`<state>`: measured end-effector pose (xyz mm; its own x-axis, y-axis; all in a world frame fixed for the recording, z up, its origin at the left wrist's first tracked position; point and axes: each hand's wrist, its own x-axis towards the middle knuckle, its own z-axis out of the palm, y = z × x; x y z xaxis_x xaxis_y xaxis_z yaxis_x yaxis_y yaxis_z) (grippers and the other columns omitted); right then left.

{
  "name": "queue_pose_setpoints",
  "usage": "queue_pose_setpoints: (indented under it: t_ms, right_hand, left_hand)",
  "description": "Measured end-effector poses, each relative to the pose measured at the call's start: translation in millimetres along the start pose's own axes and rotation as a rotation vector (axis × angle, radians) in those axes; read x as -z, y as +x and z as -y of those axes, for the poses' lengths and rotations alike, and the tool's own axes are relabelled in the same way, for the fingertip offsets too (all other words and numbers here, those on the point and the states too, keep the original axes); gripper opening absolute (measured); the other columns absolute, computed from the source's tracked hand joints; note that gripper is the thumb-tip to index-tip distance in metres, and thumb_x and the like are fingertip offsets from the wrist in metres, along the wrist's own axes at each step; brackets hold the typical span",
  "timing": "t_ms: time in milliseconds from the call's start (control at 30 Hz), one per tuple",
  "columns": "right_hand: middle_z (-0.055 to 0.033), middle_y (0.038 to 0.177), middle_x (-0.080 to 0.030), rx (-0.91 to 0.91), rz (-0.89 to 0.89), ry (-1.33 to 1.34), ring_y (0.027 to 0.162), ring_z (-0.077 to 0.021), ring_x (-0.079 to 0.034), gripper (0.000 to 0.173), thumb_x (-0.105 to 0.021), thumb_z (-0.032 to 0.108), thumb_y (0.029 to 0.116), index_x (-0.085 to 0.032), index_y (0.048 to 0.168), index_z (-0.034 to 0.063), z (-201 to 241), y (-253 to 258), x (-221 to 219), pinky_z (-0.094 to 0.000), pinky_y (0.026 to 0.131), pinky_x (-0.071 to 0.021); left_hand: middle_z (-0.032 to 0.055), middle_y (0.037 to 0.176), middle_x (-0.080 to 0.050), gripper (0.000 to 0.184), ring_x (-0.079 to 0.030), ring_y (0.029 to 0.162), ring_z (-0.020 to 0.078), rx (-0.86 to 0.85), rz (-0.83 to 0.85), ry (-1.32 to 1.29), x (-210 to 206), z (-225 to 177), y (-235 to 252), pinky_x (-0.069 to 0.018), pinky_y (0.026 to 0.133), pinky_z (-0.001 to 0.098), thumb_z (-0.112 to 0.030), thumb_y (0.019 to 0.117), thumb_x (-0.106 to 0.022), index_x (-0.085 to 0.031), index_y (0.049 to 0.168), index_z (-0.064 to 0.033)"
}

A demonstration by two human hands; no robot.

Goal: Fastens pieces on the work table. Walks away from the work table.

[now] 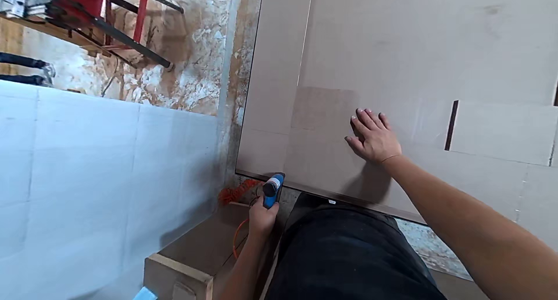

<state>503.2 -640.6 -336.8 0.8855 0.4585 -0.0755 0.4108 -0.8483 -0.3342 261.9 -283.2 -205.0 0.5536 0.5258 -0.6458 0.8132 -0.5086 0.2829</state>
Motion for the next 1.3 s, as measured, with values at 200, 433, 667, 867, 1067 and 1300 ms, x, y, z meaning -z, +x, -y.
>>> queue_pose_setpoints:
  t_ms: [200, 433, 667, 867, 1067, 1300]
  right_hand:
    - [-0.003, 0.17, -0.028, 0.004, 0.018, 0.006, 0.158, -0.0262, -0.022, 0.079, -0.025, 0.074, 0.0985, -0.042, 0.159, 0.0252, -3, 1, -1, -0.0578, 0.127, -0.0126]
    - [-0.0032, 0.17, -0.029, -0.004, 0.011, 0.008, 0.158, -0.0257, -0.022, 0.079, -0.026, 0.073, 0.0987, -0.042, 0.159, 0.0243, -4, 1, 0, -0.0568, 0.127, -0.0126]
    - [-0.002, 0.17, -0.028, -0.007, 0.008, 0.012, 0.158, -0.0249, -0.021, 0.078, -0.026, 0.072, 0.0992, -0.042, 0.159, 0.0249, -4, 3, -1, -0.0564, 0.128, -0.012]
    - [-0.0014, 0.169, -0.032, -0.016, -0.03, 0.027, 0.157, -0.0249, -0.025, 0.075, -0.029, 0.071, 0.0996, -0.048, 0.155, 0.0241, -1, 4, -3, -0.0565, 0.127, -0.0149]
    - [0.0017, 0.169, -0.03, -0.016, -0.01, 0.028, 0.158, -0.0212, -0.022, 0.073, -0.029, 0.07, 0.1002, -0.046, 0.157, 0.0271, -6, 1, -2, -0.054, 0.129, -0.0131]
    - [0.0008, 0.17, -0.029, -0.011, 0.002, 0.008, 0.158, -0.0217, -0.022, 0.074, -0.027, 0.071, 0.1004, -0.045, 0.157, 0.0269, -6, 3, -1, -0.0541, 0.128, -0.0132]
  left_hand:
    - [0.0077, 0.095, -0.074, 0.037, -0.072, 0.087, 0.0183, 0.049, 0.018, -0.014, 2, -11, 0, -0.0595, 0.081, 0.0453, -0.028, 0.083, -0.07, -0.072, 0.114, -0.0079]
    - [0.0063, 0.088, -0.071, 0.031, -0.07, 0.076, 0.0174, 0.112, 0.026, -0.028, 5, -44, 16, -0.0594, 0.072, 0.0426, -0.025, 0.0857, -0.072, -0.071, 0.112, -0.0093]
    - [0.0061, 0.073, -0.067, 0.024, -0.066, 0.059, 0.0182, 0.085, 0.012, -0.107, 2, -63, 42, -0.0586, 0.06, 0.0413, -0.024, 0.087, -0.071, -0.07, 0.104, -0.0074]
    - [0.0094, 0.078, -0.071, 0.027, -0.069, 0.065, 0.0223, 0.075, 0.008, -0.044, 12, -95, 59, -0.0608, 0.064, 0.0468, -0.024, 0.0888, -0.073, -0.071, 0.111, -0.0081]
    - [0.0078, 0.071, -0.068, 0.022, -0.067, 0.058, 0.0206, 0.035, 0.018, -0.073, 10, -122, 79, -0.0599, 0.058, 0.043, -0.021, 0.0909, -0.072, -0.071, 0.108, -0.0076]
    - [0.0076, 0.065, -0.066, 0.02, -0.065, 0.053, 0.0197, 0.04, 0.005, -0.113, 16, -157, 98, -0.0582, 0.054, 0.0397, -0.019, 0.0921, -0.071, -0.069, 0.105, -0.005]
